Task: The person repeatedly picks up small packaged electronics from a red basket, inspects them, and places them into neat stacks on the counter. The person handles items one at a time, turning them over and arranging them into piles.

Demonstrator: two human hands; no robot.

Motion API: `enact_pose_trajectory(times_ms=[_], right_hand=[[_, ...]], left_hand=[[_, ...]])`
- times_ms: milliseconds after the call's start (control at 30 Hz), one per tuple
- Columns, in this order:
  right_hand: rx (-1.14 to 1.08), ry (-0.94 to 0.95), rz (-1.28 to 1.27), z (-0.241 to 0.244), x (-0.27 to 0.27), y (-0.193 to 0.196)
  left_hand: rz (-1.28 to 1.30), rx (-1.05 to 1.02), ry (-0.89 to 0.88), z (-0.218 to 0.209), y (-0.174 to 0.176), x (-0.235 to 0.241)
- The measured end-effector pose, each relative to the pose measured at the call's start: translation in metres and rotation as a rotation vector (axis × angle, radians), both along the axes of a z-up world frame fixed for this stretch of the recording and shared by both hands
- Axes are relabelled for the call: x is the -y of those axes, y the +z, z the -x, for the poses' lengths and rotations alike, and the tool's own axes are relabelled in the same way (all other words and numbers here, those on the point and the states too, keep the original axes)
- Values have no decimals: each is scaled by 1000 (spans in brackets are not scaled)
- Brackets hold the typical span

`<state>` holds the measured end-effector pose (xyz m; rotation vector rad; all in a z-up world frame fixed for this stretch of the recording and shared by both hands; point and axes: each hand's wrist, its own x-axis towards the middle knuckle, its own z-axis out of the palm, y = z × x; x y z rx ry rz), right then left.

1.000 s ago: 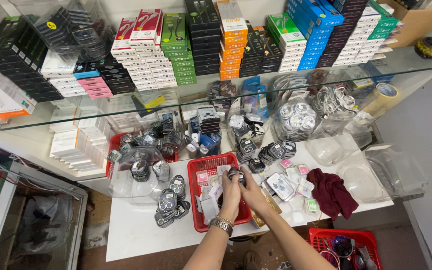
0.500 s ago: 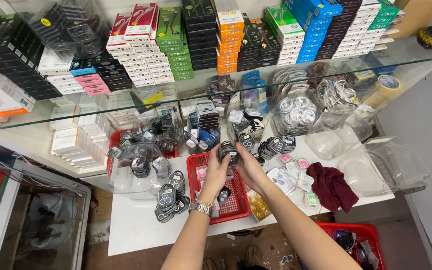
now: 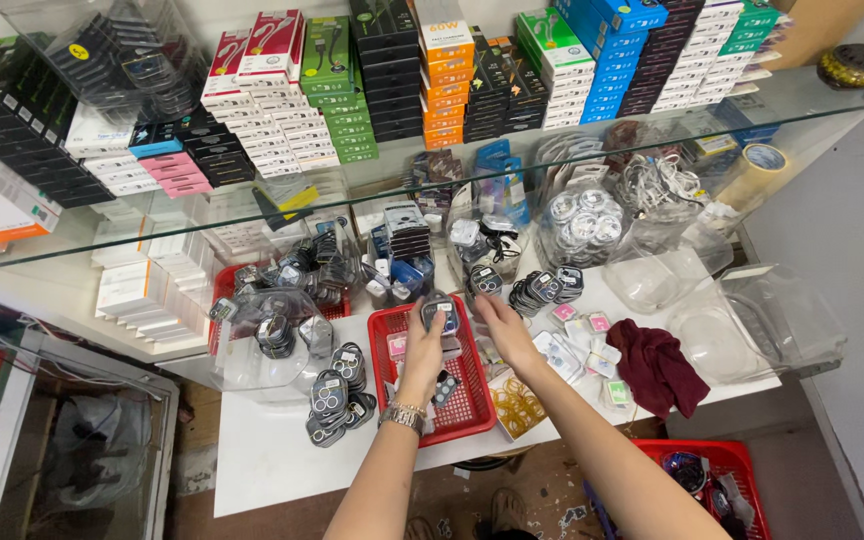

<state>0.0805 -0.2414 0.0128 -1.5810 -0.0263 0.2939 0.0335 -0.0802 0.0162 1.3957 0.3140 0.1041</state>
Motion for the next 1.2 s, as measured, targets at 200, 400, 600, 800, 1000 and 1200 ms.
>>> enact_pose_trajectory(times_ms=[200, 400, 600, 800, 1000, 1200], right_hand=[[234, 434, 1024, 49, 64, -56], [457, 543, 1426, 75, 57, -113], [446, 426, 1354, 70, 61, -120], [198, 413, 1083, 38, 69, -73], [3, 62, 48, -4, 66, -34], [-55, 165, -55, -9, 51, -27]], left_hand=[[295, -106, -10, 7, -15, 7], [-867, 215, -184, 17, 26, 20], [-1502, 612, -434, 16, 67, 27], [-1586, 756, -488, 21, 81, 34], [-487, 60, -461, 11, 71, 22], [462, -147, -597, 6, 41, -4]])
